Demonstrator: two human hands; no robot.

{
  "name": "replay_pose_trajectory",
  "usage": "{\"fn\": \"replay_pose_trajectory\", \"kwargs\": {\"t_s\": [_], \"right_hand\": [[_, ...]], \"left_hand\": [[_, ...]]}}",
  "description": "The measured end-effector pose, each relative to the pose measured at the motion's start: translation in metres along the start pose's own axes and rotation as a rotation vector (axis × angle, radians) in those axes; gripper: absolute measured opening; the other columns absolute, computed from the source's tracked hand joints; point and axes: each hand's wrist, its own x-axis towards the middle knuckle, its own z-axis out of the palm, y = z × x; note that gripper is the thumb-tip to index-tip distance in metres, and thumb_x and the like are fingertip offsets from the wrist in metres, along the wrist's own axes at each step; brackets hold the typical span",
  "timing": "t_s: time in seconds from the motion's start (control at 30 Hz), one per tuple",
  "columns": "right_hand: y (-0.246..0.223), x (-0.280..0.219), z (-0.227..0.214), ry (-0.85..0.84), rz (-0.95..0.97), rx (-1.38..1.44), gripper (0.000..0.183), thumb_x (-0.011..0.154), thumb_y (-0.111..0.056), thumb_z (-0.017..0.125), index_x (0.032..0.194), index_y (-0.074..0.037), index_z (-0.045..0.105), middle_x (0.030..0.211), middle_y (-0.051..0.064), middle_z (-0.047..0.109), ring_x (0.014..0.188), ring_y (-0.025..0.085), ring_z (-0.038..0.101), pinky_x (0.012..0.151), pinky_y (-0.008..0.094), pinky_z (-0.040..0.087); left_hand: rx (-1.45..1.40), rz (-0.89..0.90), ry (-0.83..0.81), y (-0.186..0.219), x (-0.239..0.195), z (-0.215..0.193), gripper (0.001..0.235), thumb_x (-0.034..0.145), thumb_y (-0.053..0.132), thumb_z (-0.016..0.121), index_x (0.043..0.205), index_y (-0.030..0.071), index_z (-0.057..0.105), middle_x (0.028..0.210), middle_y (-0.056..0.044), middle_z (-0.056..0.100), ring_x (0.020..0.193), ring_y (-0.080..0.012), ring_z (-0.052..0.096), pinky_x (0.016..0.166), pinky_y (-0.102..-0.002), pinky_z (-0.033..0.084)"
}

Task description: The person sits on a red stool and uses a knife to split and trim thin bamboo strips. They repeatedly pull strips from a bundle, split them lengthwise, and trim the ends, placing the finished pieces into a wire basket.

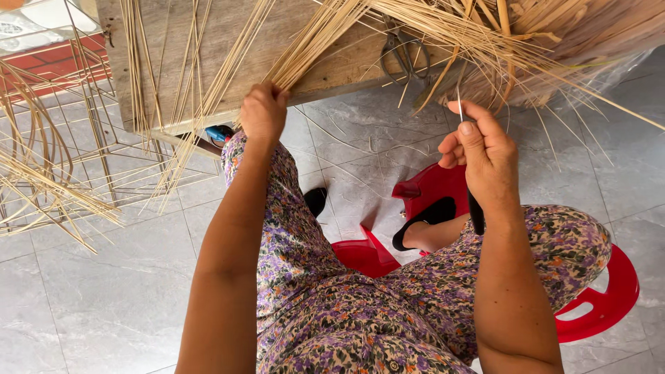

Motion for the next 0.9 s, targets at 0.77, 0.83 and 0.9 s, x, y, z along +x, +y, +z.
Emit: {"fn": "replay_pose_trajectory", "kwargs": {"t_s": [0.77, 0.83, 0.9], "right_hand": [[0.005, 0.003, 0.01, 0.004, 0.088, -0.012, 0.035, 0.113, -0.025, 0.047, 0.141, -0.009, 0.06, 0.086, 0.007, 0.07, 0.075, 0.013, 0.071, 0.07, 0.026, 0.06], [0.006, 0.005, 0.01, -0.003, 0.1, 0.014, 0.035, 0.112, -0.024, 0.048, 0.141, -0.009, 0.06, 0.086, 0.007, 0.07, 0.075, 0.013, 0.071, 0.071, 0.027, 0.061], [0.007, 0.007, 0.011, -0.016, 0.111, 0.035, 0.035, 0.111, -0.023, 0.048, 0.141, -0.009, 0.06, 0.086, 0.007, 0.07, 0.075, 0.013, 0.071, 0.071, 0.027, 0.061]], "left_hand": [[-0.018, 0.176, 0.183, 0.018, 0.055, 0.015, 0.009, 0.089, 0.026, 0.079, 0.093, 0.018, 0.079, 0.096, -0.005, 0.069, 0.095, -0.0294, 0.062, 0.078, -0.044, 0.054], [0.001, 0.194, 0.145, 0.021, 0.064, 0.024, 0.013, 0.086, 0.028, 0.081, 0.092, 0.017, 0.079, 0.095, -0.005, 0.069, 0.095, -0.0297, 0.062, 0.078, -0.044, 0.054], [0.041, 0.219, 0.121, 0.023, 0.069, 0.032, 0.015, 0.083, 0.029, 0.082, 0.089, 0.016, 0.078, 0.094, -0.005, 0.069, 0.094, -0.0302, 0.063, 0.077, -0.044, 0.055]]}}
